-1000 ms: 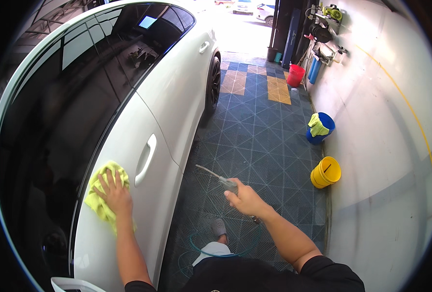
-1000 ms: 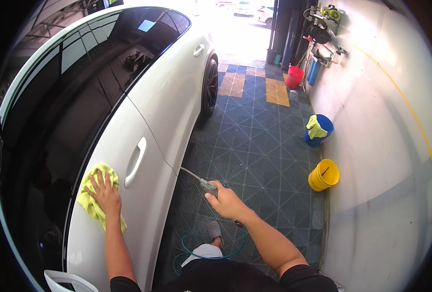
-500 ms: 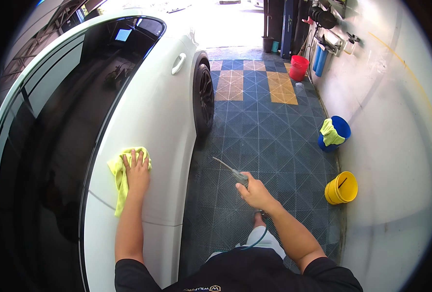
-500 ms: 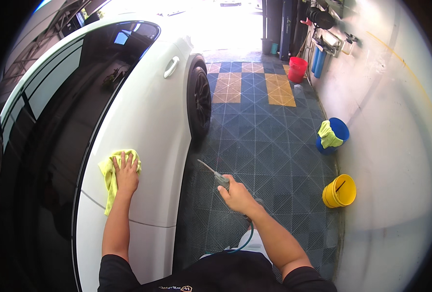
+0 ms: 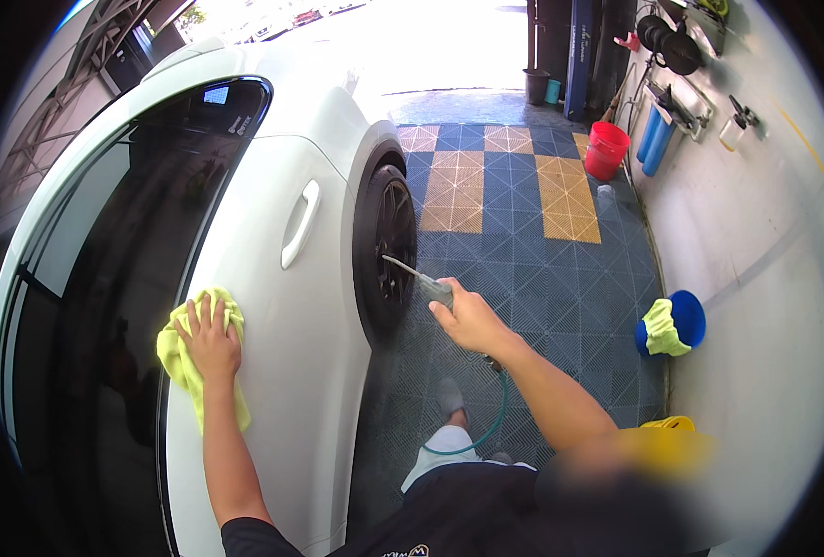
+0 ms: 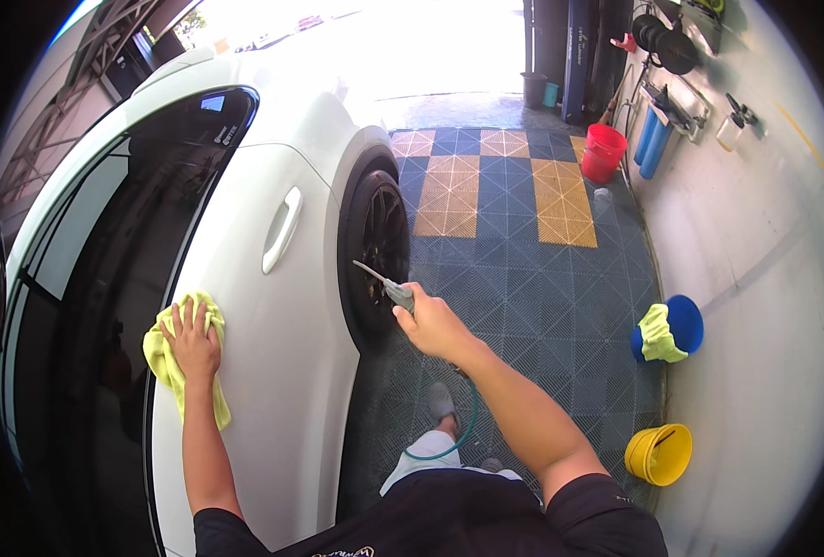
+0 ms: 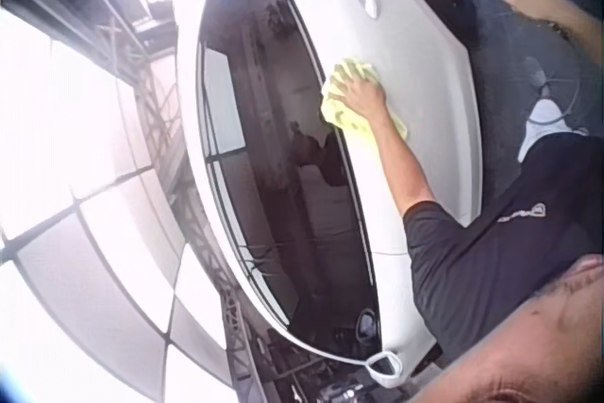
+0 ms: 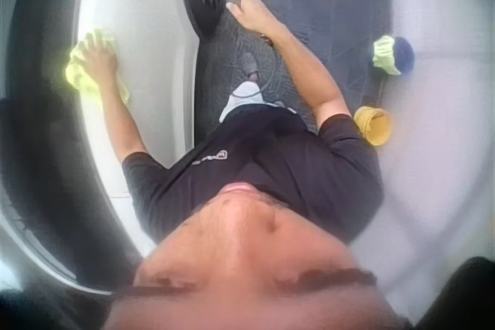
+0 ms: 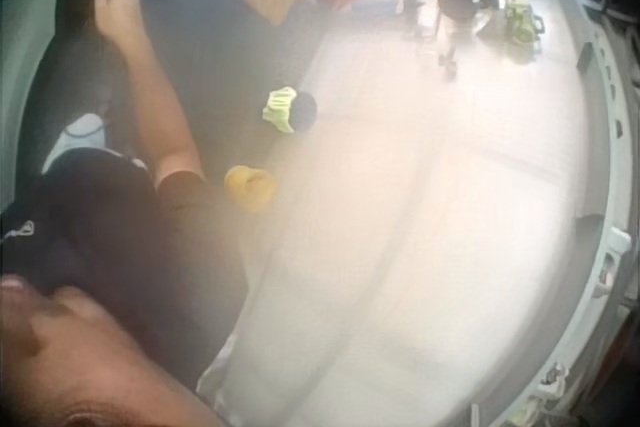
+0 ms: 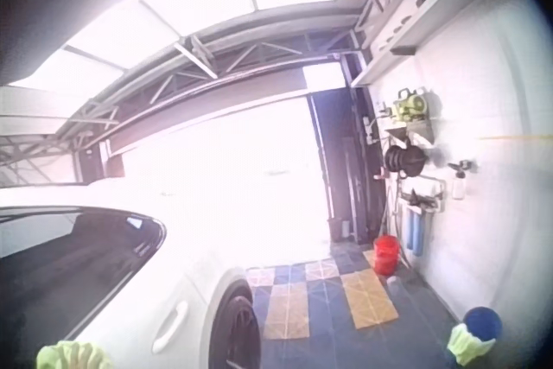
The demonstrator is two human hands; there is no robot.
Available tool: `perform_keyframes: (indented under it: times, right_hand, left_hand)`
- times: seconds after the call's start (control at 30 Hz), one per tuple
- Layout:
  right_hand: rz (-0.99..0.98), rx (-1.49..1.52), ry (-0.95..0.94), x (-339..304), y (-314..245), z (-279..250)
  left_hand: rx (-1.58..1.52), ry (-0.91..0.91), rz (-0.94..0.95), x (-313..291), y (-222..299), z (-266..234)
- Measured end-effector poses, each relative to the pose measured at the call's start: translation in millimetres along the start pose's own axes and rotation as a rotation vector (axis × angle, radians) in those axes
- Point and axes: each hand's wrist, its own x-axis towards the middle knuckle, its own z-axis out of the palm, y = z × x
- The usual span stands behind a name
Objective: The person wipes the exterior of a white car with a yellow microfiber cloth while holding an air blow gun in the other hand. They clean the side panels, mirrors, front bumper, hood, and rear sections in a garage setting.
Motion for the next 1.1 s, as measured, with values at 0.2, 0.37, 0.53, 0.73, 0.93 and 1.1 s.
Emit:
perform_keyframes:
  times: [0.2, 0.37, 0.53, 0.73, 0.93, 1.1]
  right_hand:
    - [-0.057, -0.054, -0.031, 211, 40, 0]
    - [0.029, -0.073, -0.06, 352, 56, -34]
    - [-0.02, -0.022, -0.045, 482, 105, -66]
    - [-0.022, 0.018, -0.025, 664, 170, -139]
    - [0.096, 0.338, -0.12, 814, 169, -222]
    - [-0.033, 0.52, -0.303, 895, 136, -233]
  left_hand:
    - [-0.073, 0.013, 0.002, 172, 71, 61]
    - [-0.132, -0.036, 0.063, 330, 142, 118]
    - [-0.15, -0.096, 0.099, 465, 198, 162]
    - [-0.133, -0.072, -0.057, 596, 251, 214]
    - [-0.102, -0.14, -0.118, 681, 266, 256]
    - [-0.119, -0.14, -0.193, 764, 299, 292]
